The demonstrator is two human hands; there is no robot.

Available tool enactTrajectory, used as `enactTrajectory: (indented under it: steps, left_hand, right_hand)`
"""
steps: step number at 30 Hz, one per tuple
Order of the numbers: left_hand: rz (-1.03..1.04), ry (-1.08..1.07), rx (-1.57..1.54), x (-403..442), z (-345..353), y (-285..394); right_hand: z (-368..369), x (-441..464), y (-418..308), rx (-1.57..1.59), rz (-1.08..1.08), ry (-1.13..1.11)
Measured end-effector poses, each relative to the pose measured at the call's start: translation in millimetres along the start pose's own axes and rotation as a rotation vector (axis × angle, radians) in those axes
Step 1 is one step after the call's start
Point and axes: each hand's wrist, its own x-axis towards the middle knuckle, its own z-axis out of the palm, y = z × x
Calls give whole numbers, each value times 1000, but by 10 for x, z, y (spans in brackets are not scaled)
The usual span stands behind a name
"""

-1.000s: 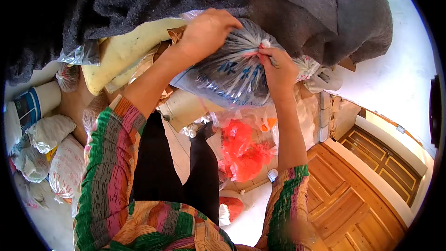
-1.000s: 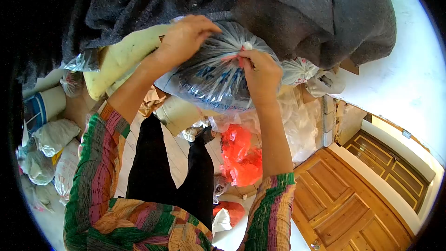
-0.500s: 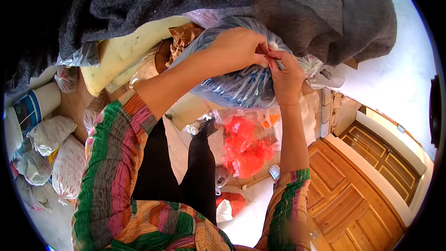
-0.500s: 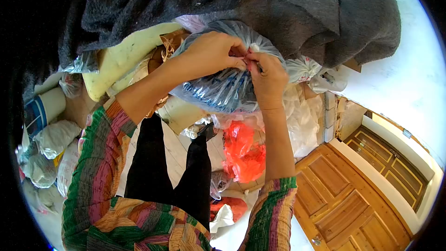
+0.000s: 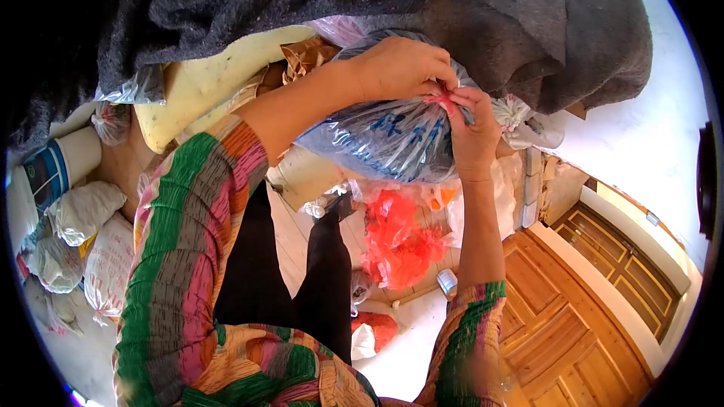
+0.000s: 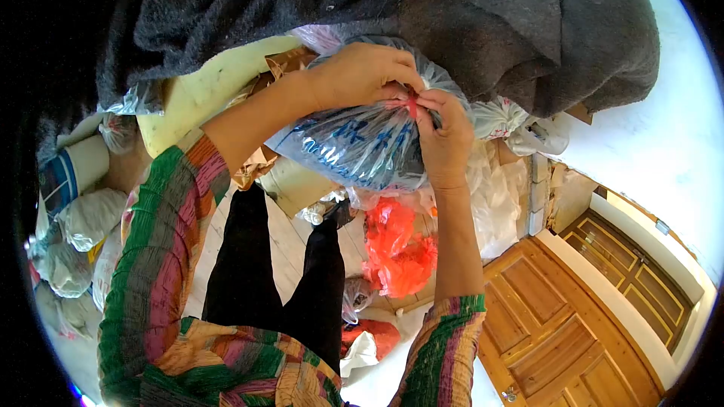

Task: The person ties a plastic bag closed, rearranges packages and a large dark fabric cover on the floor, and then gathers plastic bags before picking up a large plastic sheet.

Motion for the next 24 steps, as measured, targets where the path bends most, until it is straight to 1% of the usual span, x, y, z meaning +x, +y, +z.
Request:
enactTrajectory:
  steps: [1,2,4,5,7,8,10,14,15,16,18,19,21,22,24]
  left_hand:
    - [70,-5,47,18,-16,-23]
    - [69,-5,49,24,-25,-32]
    - [190,-10,128,37,-24,-45]
    - [191,-13,129,29,-31,-57]
    - [40,-21,-175,-1,-32,-117]
    - [42,-27,-175,2,-7,-191]
    - [-384,15,-470,51,7,-356]
    - [-481,-22,-503,386,43,-383]
    - [-387,-38,-529,526,99,-440]
    - [-388,-40,-531,629,108,-341]
    - [-192,-149,-348,809,57,-113]
    - [-189,-152,-345,795,-2,39]
    - [-124,-198,-135,670,-96,295]
    - [-116,-207,-126,577,-135,297]
    - [-224,-54,-230,313,-226,244]
  right_hand:
    - [-8,4,-22,11,29,-9]
    - [1,-6,-12,13,27,-9]
    - [13,-46,15,94,137,35]
    - [4,-55,15,96,138,38]
    - [-30,-49,2,0,-11,9]
    - [-37,-45,10,0,-7,14]
    - [-36,-23,33,16,-84,-3]
    - [-37,7,15,-63,-164,-21]
    - [-33,8,11,-60,-149,-21]
    - [-34,0,7,-57,-133,-21]
    - [-37,-6,15,-48,-114,-13]
    - [-42,-4,18,-37,-96,-6]
    - [-76,-6,18,-53,-112,-16]
    - [-88,-8,21,-71,-126,-30]
    - [-75,4,12,-28,-137,-13]
